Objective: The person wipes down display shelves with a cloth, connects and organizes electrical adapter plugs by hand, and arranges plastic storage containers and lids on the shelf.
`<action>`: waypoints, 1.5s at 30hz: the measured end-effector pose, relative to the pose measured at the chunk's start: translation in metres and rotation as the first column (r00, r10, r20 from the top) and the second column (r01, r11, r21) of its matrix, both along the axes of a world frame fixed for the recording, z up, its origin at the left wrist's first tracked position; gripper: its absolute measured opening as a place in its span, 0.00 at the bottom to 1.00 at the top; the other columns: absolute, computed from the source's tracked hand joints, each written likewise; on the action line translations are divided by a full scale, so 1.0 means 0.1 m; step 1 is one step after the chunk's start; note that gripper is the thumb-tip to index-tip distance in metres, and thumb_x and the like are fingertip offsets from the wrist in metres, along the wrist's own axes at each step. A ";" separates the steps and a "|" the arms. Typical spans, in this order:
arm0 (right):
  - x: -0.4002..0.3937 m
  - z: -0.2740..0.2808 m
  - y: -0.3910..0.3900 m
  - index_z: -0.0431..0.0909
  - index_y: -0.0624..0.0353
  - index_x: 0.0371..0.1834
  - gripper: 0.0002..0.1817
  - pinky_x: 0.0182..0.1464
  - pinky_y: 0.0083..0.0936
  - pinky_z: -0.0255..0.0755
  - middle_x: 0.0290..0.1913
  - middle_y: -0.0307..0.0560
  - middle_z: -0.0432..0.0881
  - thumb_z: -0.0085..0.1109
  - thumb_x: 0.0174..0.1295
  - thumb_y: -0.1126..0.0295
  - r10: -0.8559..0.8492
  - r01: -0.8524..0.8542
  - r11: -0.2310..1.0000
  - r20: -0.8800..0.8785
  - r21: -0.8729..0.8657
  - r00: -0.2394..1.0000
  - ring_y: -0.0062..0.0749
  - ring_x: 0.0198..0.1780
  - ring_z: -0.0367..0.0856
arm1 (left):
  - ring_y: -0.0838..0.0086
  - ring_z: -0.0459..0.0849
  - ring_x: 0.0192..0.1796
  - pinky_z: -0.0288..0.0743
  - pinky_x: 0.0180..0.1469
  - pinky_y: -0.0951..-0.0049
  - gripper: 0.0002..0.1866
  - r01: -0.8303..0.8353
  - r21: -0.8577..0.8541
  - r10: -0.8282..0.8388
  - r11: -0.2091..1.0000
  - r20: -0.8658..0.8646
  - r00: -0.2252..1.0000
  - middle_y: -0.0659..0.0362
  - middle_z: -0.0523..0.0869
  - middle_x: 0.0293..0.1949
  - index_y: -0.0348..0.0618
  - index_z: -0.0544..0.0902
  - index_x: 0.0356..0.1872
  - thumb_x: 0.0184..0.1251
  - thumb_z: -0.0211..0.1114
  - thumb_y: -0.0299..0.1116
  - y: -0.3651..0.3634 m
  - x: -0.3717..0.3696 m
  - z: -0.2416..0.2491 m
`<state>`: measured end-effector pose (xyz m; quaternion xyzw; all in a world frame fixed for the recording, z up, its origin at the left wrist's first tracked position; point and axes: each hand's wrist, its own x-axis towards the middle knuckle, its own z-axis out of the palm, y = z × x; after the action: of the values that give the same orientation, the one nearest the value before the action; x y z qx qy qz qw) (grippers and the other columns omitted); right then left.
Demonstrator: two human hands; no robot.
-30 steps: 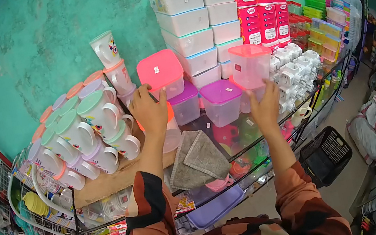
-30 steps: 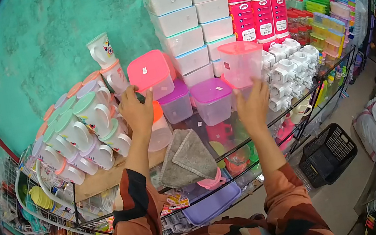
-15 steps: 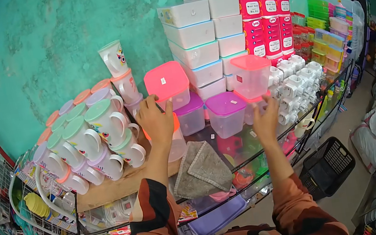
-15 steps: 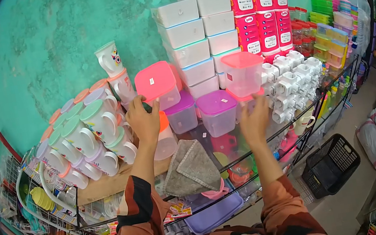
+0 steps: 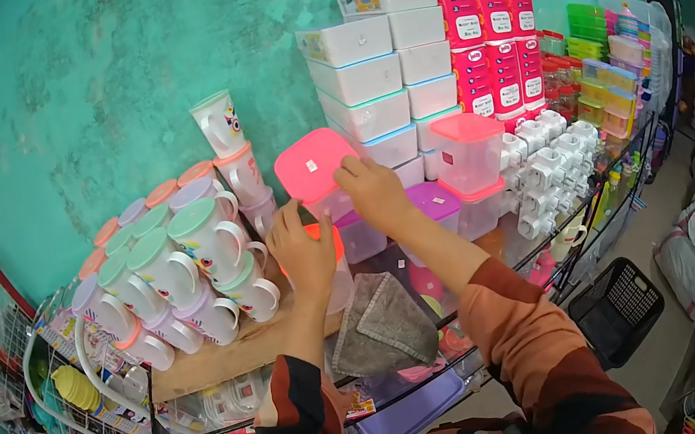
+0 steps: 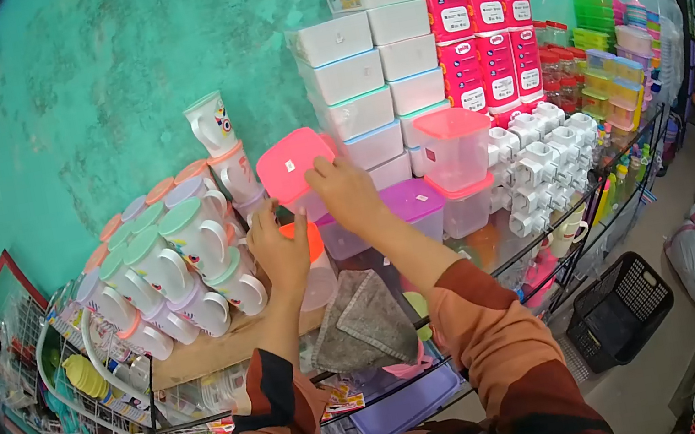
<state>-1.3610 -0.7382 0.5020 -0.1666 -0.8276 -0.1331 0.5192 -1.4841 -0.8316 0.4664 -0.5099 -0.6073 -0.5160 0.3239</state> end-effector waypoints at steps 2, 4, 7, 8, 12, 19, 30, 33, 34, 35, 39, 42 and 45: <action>0.11 0.07 0.00 0.75 0.60 0.37 0.08 0.38 0.38 0.74 0.37 0.49 0.76 0.54 0.53 0.76 0.041 -0.040 0.999 -0.097 0.009 0.994 0.48 0.39 0.78 | 0.58 0.78 0.50 0.64 0.55 0.58 0.24 -0.011 0.039 0.012 0.999 -0.042 0.999 0.52 0.80 0.46 0.39 0.75 0.52 0.56 0.69 0.39 -0.10 0.04 -0.03; 0.37 0.26 -0.07 0.76 0.61 0.36 0.07 0.38 0.35 0.74 0.36 0.50 0.77 0.56 0.53 0.78 0.063 -0.062 0.998 -0.189 0.013 0.980 0.46 0.41 0.79 | 0.57 0.77 0.52 0.63 0.57 0.58 0.26 -0.007 0.029 0.008 1.000 -0.048 0.999 0.50 0.80 0.48 0.39 0.74 0.54 0.57 0.69 0.39 -0.18 0.02 -0.13; 0.92 0.64 -0.13 0.76 0.62 0.37 0.09 0.39 0.31 0.75 0.37 0.49 0.78 0.59 0.52 0.82 0.031 -0.047 0.998 -0.292 -0.048 0.956 0.41 0.39 0.80 | 0.54 0.75 0.55 0.62 0.59 0.56 0.28 0.014 0.017 -0.012 1.000 -0.080 0.997 0.48 0.78 0.51 0.37 0.72 0.57 0.57 0.68 0.39 -0.29 -0.02 -0.23; 1.13 0.76 -0.05 0.76 0.62 0.39 0.11 0.38 0.30 0.75 0.36 0.47 0.78 0.61 0.53 0.82 -0.023 0.015 0.999 -0.293 -0.030 0.956 0.37 0.36 0.81 | 0.53 0.74 0.56 0.62 0.59 0.56 0.28 0.032 0.010 -0.030 0.999 -0.109 0.994 0.48 0.77 0.52 0.37 0.71 0.57 0.58 0.68 0.39 -0.33 -0.03 -0.26; 1.78 1.19 0.24 0.76 0.65 0.39 0.10 0.35 0.31 0.73 0.31 0.52 0.81 0.63 0.54 0.78 -0.235 0.229 0.972 -0.240 -0.052 0.942 0.36 0.30 0.80 | 0.51 0.70 0.61 0.59 0.63 0.54 0.28 0.078 -0.050 -0.082 0.996 -0.085 0.993 0.47 0.74 0.57 0.36 0.70 0.58 0.58 0.67 0.37 -0.48 -0.05 -0.37; 2.25 1.27 0.93 0.75 0.66 0.39 0.11 0.39 0.31 0.73 0.36 0.53 0.82 0.62 0.52 0.81 -0.317 0.322 0.906 0.064 -0.274 0.946 0.40 0.35 0.81 | 0.47 0.62 0.67 0.55 0.67 0.51 0.33 0.138 0.002 -0.138 0.990 -0.064 0.988 0.44 0.68 0.62 0.36 0.66 0.61 0.55 0.69 0.36 -0.52 -0.08 -0.55; 2.19 1.25 0.79 0.78 0.61 0.46 0.14 0.38 0.25 0.71 0.40 0.45 0.82 0.60 0.56 0.80 -0.309 0.294 0.930 -0.038 -0.222 0.950 0.27 0.34 0.77 | 0.45 0.64 0.65 0.56 0.66 0.46 0.34 0.104 0.023 -0.102 0.994 -0.084 0.991 0.43 0.69 0.61 0.35 0.67 0.59 0.51 0.69 0.39 -0.48 -0.10 -0.61; 1.60 1.19 0.39 0.77 0.58 0.50 0.16 0.40 0.25 0.74 0.45 0.45 0.81 0.59 0.57 0.80 -0.214 0.200 0.975 -0.164 -0.097 0.963 0.33 0.38 0.80 | 0.44 0.64 0.65 0.55 0.67 0.46 0.34 0.088 0.001 -0.088 0.996 -0.091 0.992 0.43 0.69 0.60 0.35 0.68 0.59 0.51 0.69 0.39 -0.47 -0.08 -0.61; 1.35 1.10 0.32 0.76 0.57 0.50 0.16 0.40 0.26 0.74 0.46 0.46 0.81 0.59 0.58 0.79 -0.119 0.111 0.992 -0.183 -0.058 0.976 0.34 0.39 0.80 | 0.45 0.63 0.66 0.54 0.67 0.47 0.34 0.090 0.000 -0.089 0.996 -0.100 0.991 0.43 0.69 0.61 0.35 0.67 0.59 0.53 0.69 0.38 -0.46 -0.08 -0.61; 1.07 0.99 0.24 0.77 0.56 0.49 0.15 0.41 0.26 0.75 0.46 0.46 0.81 0.59 0.57 0.79 0.024 -0.048 0.985 -0.144 -0.163 0.989 0.34 0.41 0.81 | 0.46 0.63 0.66 0.54 0.67 0.48 0.33 0.092 0.000 -0.092 0.996 -0.114 0.989 0.44 0.69 0.61 0.35 0.67 0.60 0.54 0.68 0.38 -0.46 -0.08 -0.62; -0.10 0.59 0.15 0.76 0.58 0.44 0.13 0.41 0.37 0.78 0.49 0.48 0.79 0.59 0.55 0.76 -0.101 0.096 0.995 0.260 0.031 0.960 0.46 0.42 0.83 | 0.45 0.63 0.66 0.53 0.67 0.47 0.34 0.079 0.001 -0.078 0.997 -0.124 0.989 0.44 0.69 0.61 0.35 0.67 0.60 0.54 0.69 0.39 -0.47 -0.09 -0.63; -0.67 0.42 0.38 0.76 0.59 0.42 0.12 0.40 0.40 0.78 0.50 0.52 0.77 0.59 0.54 0.75 -0.225 0.240 0.971 0.314 -0.007 0.922 0.51 0.41 0.83 | 0.45 0.63 0.66 0.53 0.67 0.46 0.34 0.065 -0.003 -0.065 0.998 -0.124 0.990 0.44 0.69 0.60 0.36 0.68 0.59 0.53 0.69 0.40 -0.49 -0.12 -0.62; -0.99 0.36 0.73 0.76 0.60 0.43 0.12 0.40 0.41 0.79 0.47 0.55 0.79 0.57 0.54 0.75 -0.315 0.359 0.930 0.322 -0.084 0.893 0.53 0.42 0.83 | 0.45 0.63 0.66 0.53 0.67 0.44 0.34 0.063 0.004 -0.062 0.998 -0.121 0.991 0.44 0.69 0.60 0.37 0.68 0.59 0.51 0.70 0.41 -0.51 -0.15 -0.61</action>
<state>-1.4599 -0.6654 0.5377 -0.3217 -0.8631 -0.1861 0.3419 -1.4989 -0.8826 0.4058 -0.5577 -0.5683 -0.4966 0.3456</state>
